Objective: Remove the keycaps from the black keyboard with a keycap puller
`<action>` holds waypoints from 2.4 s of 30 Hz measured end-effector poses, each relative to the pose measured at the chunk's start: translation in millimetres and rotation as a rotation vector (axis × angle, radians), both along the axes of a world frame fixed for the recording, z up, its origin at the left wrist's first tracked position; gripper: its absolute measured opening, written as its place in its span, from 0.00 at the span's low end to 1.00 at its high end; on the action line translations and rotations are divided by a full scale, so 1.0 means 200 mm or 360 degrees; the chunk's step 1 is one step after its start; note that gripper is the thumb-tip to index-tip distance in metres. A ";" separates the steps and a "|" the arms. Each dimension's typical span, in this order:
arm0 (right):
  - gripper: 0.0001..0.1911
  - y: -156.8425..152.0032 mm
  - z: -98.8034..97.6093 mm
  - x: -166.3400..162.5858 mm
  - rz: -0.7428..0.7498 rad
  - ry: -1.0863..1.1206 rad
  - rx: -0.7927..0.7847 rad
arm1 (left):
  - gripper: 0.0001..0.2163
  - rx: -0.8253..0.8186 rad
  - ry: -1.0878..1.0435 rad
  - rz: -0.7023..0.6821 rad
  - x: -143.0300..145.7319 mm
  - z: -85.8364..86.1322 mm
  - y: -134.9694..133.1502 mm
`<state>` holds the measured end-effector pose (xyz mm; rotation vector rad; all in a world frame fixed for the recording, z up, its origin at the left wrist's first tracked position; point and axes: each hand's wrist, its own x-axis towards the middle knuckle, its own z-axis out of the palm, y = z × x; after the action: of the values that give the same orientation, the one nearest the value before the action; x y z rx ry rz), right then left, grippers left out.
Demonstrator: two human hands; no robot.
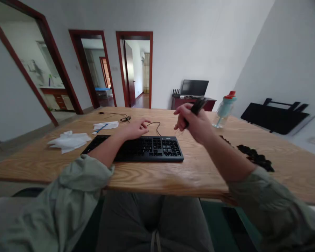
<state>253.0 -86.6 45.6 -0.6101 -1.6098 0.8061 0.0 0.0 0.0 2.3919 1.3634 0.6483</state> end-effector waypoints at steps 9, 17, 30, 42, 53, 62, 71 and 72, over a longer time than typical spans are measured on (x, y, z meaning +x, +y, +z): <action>0.06 0.25 -0.34 0.00 0.0161 0.0457 -0.0476 | 0.13 0.0082 0.0151 -0.0401 0.35 -0.10 0.02; 0.17 0.26 -0.38 0.01 -0.0223 0.0123 -0.0380 | 0.10 0.0060 -0.0110 -0.0533 0.36 -0.18 -0.08; 0.10 0.22 -0.38 -0.01 -0.0382 -0.0348 -0.0534 | 0.12 0.0100 0.0024 -0.0559 0.33 -0.21 -0.08; 0.02 0.21 -0.39 0.09 -0.0486 -0.0166 -0.0767 | 0.13 0.0106 0.0010 -0.0492 0.33 -0.19 -0.09; 0.07 0.17 -0.41 0.11 -0.0505 -0.0023 -0.0924 | 0.11 0.0104 -0.0029 -0.0461 0.34 -0.20 -0.09; 0.09 0.16 -0.42 0.11 -0.0575 -0.0373 -0.0465 | 0.12 0.0131 -0.0011 -0.0471 0.34 -0.20 -0.09; 0.11 0.13 -0.44 0.11 -0.0757 -0.0694 -0.0226 | 0.09 0.0106 -0.0043 -0.0523 0.33 -0.19 -0.10; 0.12 0.12 -0.45 0.11 -0.0777 -0.0677 -0.0254 | 0.08 0.0116 -0.0044 -0.0516 0.33 -0.19 -0.10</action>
<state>274.1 -62.1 -43.4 -1.2985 -1.6752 0.4571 65.7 -20.7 -38.0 2.5707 0.9236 0.6464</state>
